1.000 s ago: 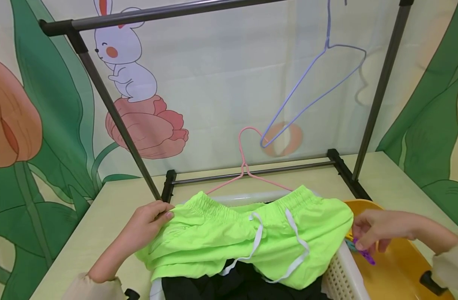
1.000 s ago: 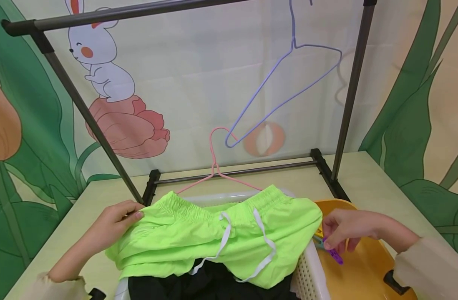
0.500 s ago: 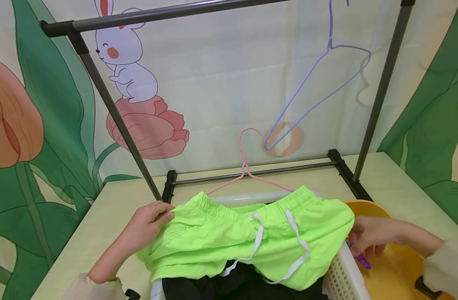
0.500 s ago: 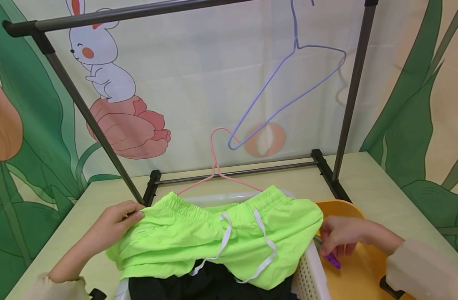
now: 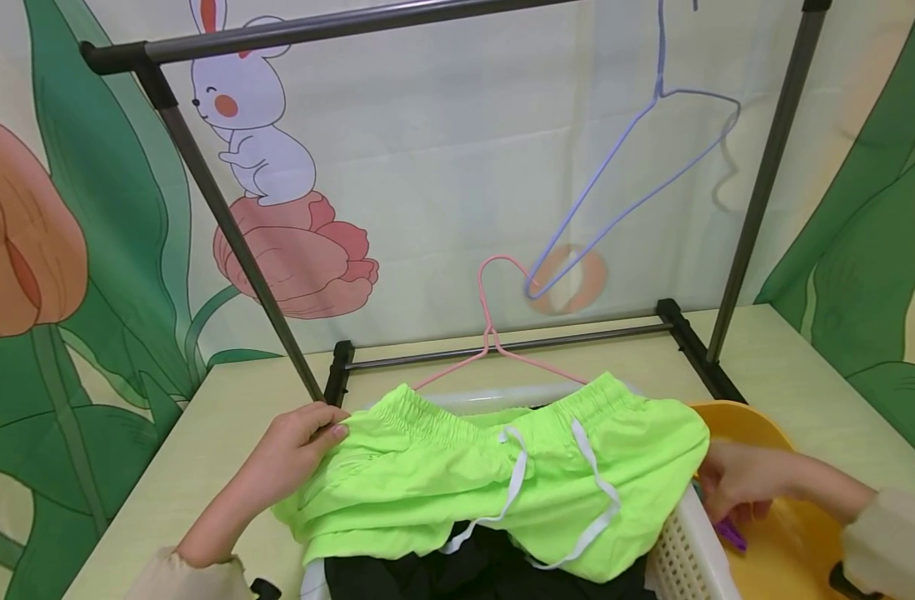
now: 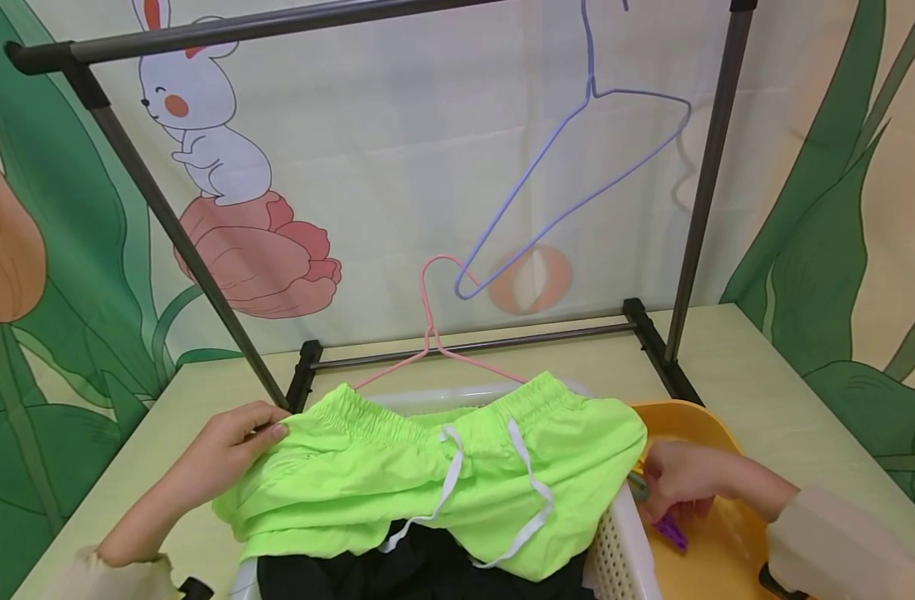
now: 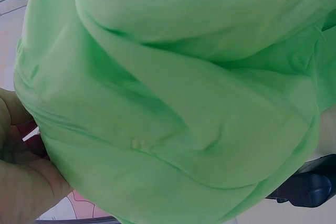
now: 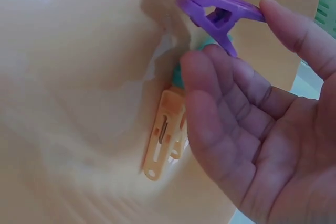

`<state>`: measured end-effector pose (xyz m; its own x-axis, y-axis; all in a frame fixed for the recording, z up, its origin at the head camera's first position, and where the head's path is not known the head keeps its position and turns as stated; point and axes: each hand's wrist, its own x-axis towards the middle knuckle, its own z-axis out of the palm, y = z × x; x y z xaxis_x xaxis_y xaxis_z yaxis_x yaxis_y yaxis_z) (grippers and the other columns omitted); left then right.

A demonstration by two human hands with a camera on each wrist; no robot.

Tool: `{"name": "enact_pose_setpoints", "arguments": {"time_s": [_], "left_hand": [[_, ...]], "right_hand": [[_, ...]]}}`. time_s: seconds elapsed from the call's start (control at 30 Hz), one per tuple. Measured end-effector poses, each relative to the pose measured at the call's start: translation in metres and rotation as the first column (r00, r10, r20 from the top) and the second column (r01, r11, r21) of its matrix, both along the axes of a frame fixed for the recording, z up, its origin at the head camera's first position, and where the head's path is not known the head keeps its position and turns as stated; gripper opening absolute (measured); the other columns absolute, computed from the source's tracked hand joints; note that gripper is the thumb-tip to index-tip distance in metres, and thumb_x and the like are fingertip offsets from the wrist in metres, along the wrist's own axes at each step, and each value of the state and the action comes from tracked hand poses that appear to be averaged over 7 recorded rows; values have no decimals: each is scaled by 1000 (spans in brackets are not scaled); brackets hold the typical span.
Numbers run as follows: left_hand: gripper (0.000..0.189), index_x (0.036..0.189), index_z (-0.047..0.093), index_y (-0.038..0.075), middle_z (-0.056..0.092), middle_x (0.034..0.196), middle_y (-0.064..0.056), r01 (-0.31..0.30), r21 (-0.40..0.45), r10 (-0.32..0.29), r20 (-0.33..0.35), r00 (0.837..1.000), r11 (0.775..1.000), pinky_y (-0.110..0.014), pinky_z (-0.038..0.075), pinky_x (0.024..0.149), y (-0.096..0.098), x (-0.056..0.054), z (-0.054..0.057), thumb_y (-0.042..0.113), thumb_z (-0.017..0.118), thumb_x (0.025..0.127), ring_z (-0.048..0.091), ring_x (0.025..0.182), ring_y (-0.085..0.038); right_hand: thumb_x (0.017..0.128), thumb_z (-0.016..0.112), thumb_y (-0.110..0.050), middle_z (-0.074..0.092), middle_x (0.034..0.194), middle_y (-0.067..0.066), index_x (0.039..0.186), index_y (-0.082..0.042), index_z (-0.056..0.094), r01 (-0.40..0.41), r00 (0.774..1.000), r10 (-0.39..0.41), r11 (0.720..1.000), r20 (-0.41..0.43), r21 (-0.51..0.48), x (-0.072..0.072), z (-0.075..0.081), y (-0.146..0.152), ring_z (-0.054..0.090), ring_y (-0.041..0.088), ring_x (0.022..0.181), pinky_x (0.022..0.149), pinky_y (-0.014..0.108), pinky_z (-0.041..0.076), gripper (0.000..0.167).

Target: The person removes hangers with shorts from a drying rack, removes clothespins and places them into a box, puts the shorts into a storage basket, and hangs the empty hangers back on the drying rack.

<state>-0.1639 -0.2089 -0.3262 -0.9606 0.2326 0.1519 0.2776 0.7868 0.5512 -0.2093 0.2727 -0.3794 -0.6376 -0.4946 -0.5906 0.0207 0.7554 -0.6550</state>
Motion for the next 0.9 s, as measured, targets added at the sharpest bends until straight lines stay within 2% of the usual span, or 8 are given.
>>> {"name": "enact_pose_setpoints", "arguments": {"time_s": [0.37, 0.47, 0.67, 0.9], "left_hand": [[9, 86, 63, 8, 56, 79, 1, 1, 3, -1, 3, 1000, 1000, -22, 39, 62, 0, 0, 0, 6, 54, 86, 47, 70, -10], [9, 86, 63, 9, 56, 79, 1, 1, 3, -1, 6, 1000, 1000, -22, 39, 61, 1, 0, 0, 6, 54, 86, 46, 70, -10], [9, 87, 63, 8, 56, 80, 1, 1, 5, -1, 12, 1000, 1000, -22, 39, 62, 1, 0, 1, 6, 54, 86, 47, 70, -10], [9, 87, 63, 9, 56, 80, 1, 2, 5, -2, 7, 1000, 1000, -22, 39, 61, 0, 0, 1, 7, 54, 86, 46, 70, -9]], "right_hand": [[65, 71, -15, 54, 52, 0, 68, -4, 53, 0, 1000, 1, 999, -19, 51, 2, -8, 1, 44, 8, 40, 36, 15, 33, 21], [65, 72, -14, 53, 52, 0, 64, -6, 54, 8, 1000, -5, 995, -30, 103, 2, -10, 0, 44, 8, 39, 36, 15, 33, 20], [64, 75, -15, 55, 56, 2, 69, -6, 54, 43, 999, -38, 979, -32, 198, 2, -13, -2, 46, 10, 41, 38, 16, 36, 23], [64, 76, -20, 54, 53, 1, 64, -7, 53, 12, 994, 16, 969, -112, 246, 3, -14, -3, 46, 10, 40, 38, 18, 38, 26]]}}
